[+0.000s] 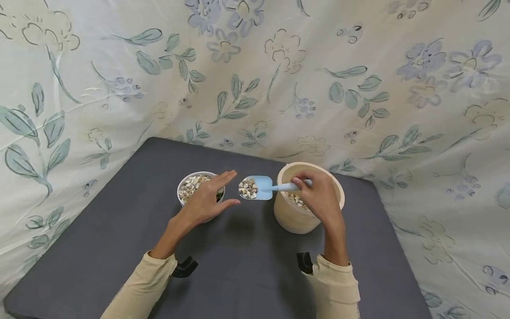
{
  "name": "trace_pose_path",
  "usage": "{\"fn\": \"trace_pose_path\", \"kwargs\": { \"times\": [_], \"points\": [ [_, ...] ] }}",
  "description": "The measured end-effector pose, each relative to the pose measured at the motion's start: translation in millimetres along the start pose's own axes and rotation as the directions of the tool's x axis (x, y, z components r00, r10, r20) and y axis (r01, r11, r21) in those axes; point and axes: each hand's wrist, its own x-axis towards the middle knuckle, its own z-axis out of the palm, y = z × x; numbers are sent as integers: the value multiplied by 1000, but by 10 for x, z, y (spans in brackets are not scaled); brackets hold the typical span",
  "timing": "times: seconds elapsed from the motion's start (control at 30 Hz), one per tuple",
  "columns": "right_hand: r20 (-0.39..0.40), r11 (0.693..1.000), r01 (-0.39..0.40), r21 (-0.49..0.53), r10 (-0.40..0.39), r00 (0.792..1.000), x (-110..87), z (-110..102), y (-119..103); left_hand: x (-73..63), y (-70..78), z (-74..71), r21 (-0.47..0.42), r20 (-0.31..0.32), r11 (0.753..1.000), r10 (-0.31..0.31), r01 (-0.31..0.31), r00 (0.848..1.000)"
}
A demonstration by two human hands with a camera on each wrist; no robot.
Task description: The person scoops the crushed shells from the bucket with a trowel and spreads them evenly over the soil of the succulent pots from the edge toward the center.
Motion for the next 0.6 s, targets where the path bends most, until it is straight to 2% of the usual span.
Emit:
{"fn": "trace_pose_path", "kwargs": {
  "times": [0.23,0.37,0.6],
  "points": [
    [61,996,14,86,-19,998,91,187,-94,-81,-89,-91,8,17,999,-33,32,999],
    [78,996,35,78,-41,996,147,296,-135,-137,-144,-146,-4,29,998,-56,56,998],
    [161,996,53,78,-65,985,245,498,-260,-265,-286,-232,4,21,999,-32,32,999]
  ]
}}
